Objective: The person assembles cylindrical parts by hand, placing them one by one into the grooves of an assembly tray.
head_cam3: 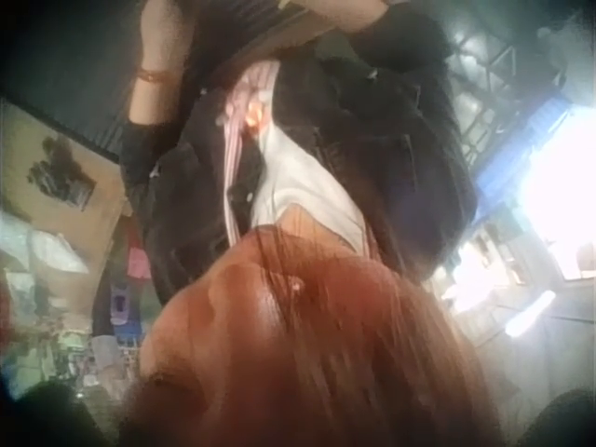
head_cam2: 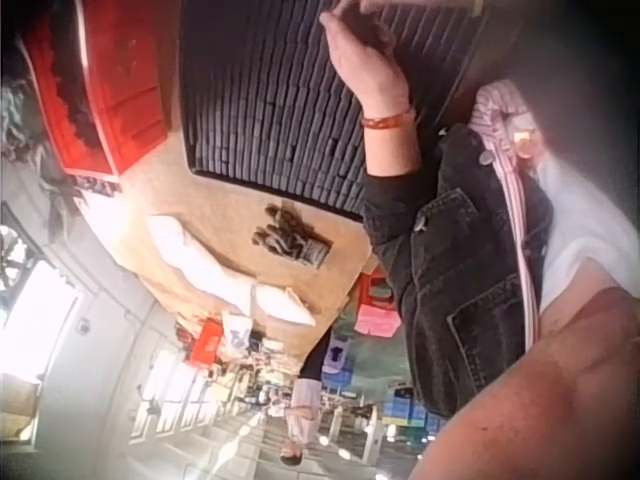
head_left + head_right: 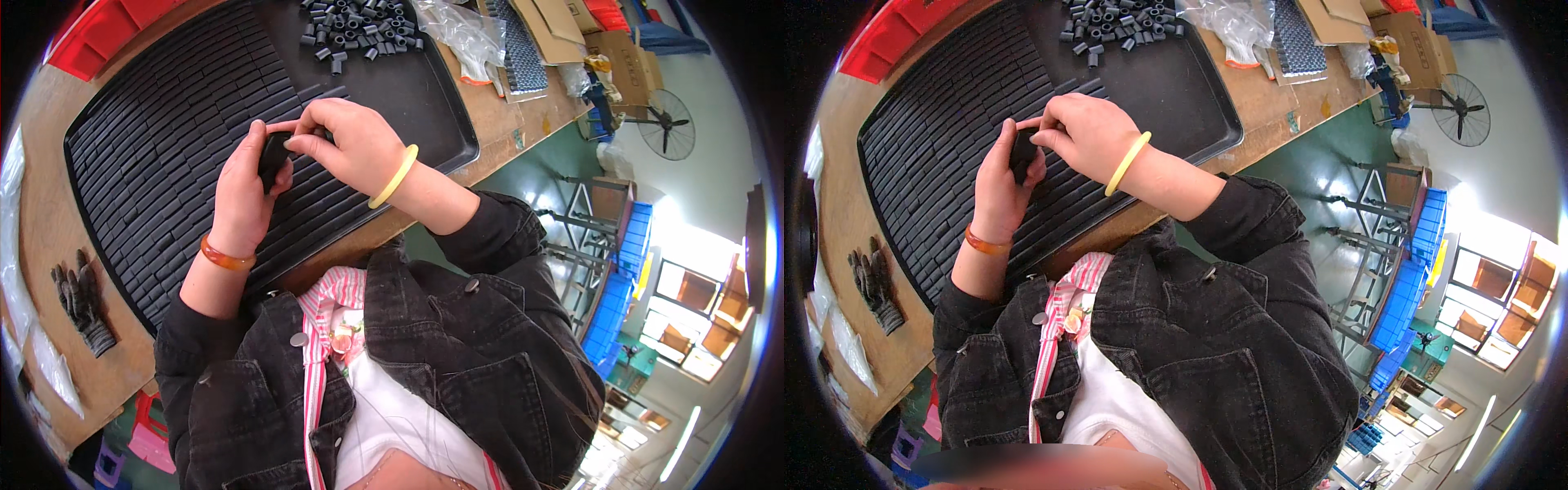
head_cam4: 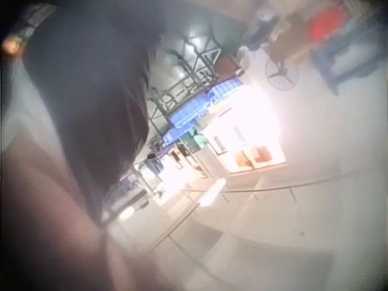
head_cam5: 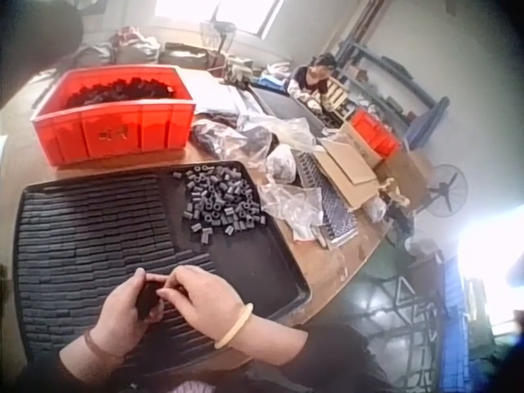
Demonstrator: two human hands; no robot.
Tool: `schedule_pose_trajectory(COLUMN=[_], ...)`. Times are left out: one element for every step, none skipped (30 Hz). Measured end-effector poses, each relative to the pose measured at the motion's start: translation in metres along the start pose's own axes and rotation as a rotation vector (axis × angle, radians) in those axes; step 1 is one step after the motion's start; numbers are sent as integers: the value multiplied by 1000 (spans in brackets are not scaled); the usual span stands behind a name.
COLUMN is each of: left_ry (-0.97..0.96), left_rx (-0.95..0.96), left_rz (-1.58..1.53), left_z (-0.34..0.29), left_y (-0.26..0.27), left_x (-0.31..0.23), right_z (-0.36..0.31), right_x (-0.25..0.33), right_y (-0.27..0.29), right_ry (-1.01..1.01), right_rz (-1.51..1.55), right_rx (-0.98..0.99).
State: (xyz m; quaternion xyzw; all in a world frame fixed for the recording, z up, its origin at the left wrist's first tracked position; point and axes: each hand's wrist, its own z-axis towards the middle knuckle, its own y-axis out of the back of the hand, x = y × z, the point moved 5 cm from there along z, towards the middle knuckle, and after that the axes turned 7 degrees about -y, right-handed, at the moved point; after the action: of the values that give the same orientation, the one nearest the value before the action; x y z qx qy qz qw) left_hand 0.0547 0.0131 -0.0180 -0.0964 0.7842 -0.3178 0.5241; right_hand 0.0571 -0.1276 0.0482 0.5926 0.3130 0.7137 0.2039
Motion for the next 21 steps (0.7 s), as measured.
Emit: schedule_pose_trajectory(left_ry=[0, -2, -3, -2, -9, -18, -19, -25, -29, -28, -20, -12, -11, 4, 19, 20, 14, 6, 5, 25, 45], left_rx=[0, -20, -41, -41, -67, -92, -92, -69, -44, -43, -67, -90, -88, -59, -30, -28, -7, 8, 4, 23, 45], left_rz=[0, -38, -77, -77, -93, -108, -108, -108, -109, -110, -54, 1, 0, -9, -16, -16, 17, 51, 51, -27, -107], left_z=[0, 0, 0, 0, 0, 0, 1, 1, 2, 2, 0, -2, -1, -1, -1, 0, 2, 2, 3, 3, 4], left_y=[0, 1, 3, 2, 3, 3, 4, 7, 5, 0, -7, -11, -9, -6, -4, -1, 1, 4, 7, 7, 6], left_x=[1, 2, 3, 3, 2, 1, 1, 2, 1, -1, -5, -8, -6, -3, 1, 3, 5, 5, 5, 6, 7], right_z=[0, 1, 1, 1, 1, 2, 2, 2, 2, 1, 1, 1, -1, -2, -2, -2, -2, -2, -2, -2, -2], right_x=[0, -2, -5, -5, -8, -11, -17, -20, -27, -32, -35, -34, -31, -31, -32, -33, -33, -33, -33, -33, -33], right_y=[-1, -1, -3, 0, 3, 5, 6, 7, 9, 10, 10, 11, 12, 12, 11, 10, 10, 9, 8, 8, 9], right_ry=[0, -42, -85, -86, -161, -233, -231, -230, -277, -324, -311, -312, -322, -332, -333, -291, -249, -248, -244, -239, -240], right_rz=[0, 74, 148, 149, 261, 373, 387, 388, 456, 524, 519, 518, 489, 459, 459, 441, 422, 424, 412, 400, 399], right_rx=[0, 10, 21, 21, 59, 95, 73, 74, 42, 10, -9, -11, -2, 6, 4, -25, -54, -50, -59, -68, -69])
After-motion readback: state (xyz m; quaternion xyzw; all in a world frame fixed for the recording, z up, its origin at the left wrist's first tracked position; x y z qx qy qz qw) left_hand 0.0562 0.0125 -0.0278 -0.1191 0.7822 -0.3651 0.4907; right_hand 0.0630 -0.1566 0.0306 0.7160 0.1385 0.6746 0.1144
